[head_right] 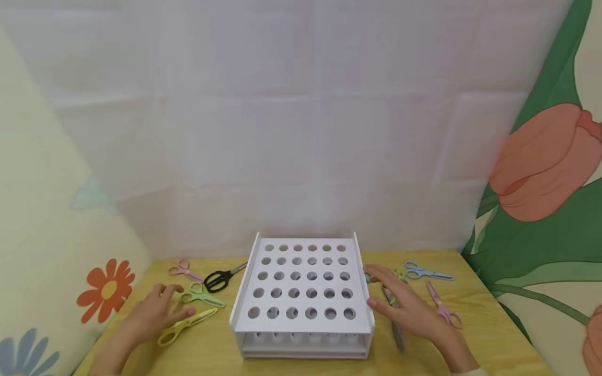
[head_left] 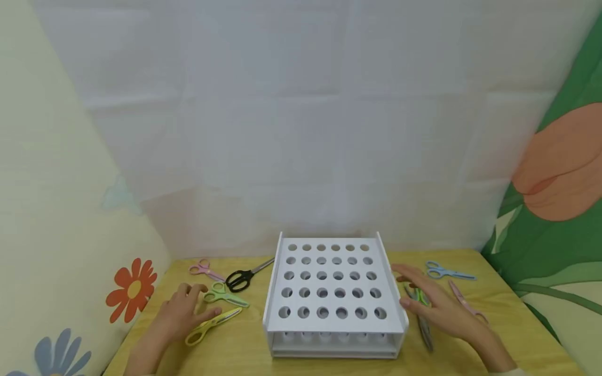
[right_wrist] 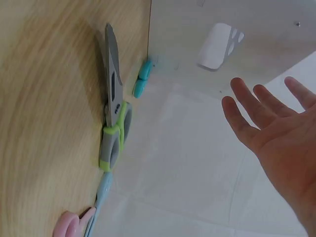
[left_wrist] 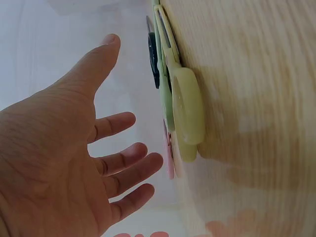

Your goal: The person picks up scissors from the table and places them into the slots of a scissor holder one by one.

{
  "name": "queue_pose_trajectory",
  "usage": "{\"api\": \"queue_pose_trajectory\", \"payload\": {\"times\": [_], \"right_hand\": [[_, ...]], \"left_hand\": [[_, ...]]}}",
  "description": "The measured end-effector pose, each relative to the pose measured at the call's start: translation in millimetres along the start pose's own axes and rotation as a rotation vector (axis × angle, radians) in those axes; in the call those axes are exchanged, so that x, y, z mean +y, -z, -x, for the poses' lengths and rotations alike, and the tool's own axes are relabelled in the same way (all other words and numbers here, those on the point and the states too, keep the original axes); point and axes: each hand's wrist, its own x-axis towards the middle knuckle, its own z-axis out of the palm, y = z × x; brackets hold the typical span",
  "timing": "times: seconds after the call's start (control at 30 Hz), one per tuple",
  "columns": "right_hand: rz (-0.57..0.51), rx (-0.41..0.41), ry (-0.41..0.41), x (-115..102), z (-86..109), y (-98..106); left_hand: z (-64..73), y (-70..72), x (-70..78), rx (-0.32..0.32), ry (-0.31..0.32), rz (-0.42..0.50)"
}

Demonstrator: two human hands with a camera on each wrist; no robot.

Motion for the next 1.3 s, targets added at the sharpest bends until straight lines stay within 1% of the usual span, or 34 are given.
{"api": "queue_pose_trajectory", "payload": {"times": [0.07,0.13,0.23,0.4,0.53,0.63,0.7,0.83,0.93,0.97,1.03,1.13,1.23,1.3], "right_hand": [[0.014,0.005,0.031,-0.7,-0.4,-0.4],[0.035,0.019,0.042,-1.1,-0.1,-0.4],[0.049,0.034,0.02,-1.5,1.0,0.3],[0.044,0.028,-0.029,-3.3,1.7,0.9],[0.053,0.024,-0.033,-5.2,0.7,1.2],[0.06,0.024,-0.033,-5.6,-0.4,1.2],[0.054,0.026,-0.041,-5.7,-1.2,0.6],[0.056,0.023,-0.049,-4.8,-2.8,-1.1],[0.067,0.021,-0.039,-3.3,-1.8,-2.5],[0.068,0.018,-0.037,-2.8,-0.9,-3.1],[0.069,0.018,-0.03,-1.7,2.0,-4.7],[0.077,0.018,-0.012,-0.3,4.8,-5.9],[0.084,0.02,0.0,0.2,3.3,-5.8],[0.083,0.016,0.007,-0.5,1.9,-4.8]], "left_hand": [[-0.5,3.9,0.4,-0.023,0.008,0.008],[0.0,6.6,-0.3,-0.045,0.018,0.02],[3.0,9.4,-3.4,-0.072,0.031,0.047],[13.4,12.4,-11.2,-0.101,0.069,0.068],[19.0,12.4,-17.0,-0.123,0.096,0.077],[22.1,12.5,-19.7,-0.13,0.097,0.085],[23.9,13.0,-20.9,-0.124,0.082,0.086],[26.1,14.3,-22.5,-0.104,0.027,0.081],[28.7,12.7,-24.3,-0.108,-0.011,0.088],[29.6,11.3,-25.1,-0.11,-0.012,0.092],[30.6,8.6,-27.4,-0.111,-0.042,0.094],[29.9,5.7,-30.3,-0.101,-0.069,0.09],[29.6,5.2,-34.4,-0.086,-0.103,0.098],[29.7,5.4,-37.0,-0.083,-0.109,0.114]]}}
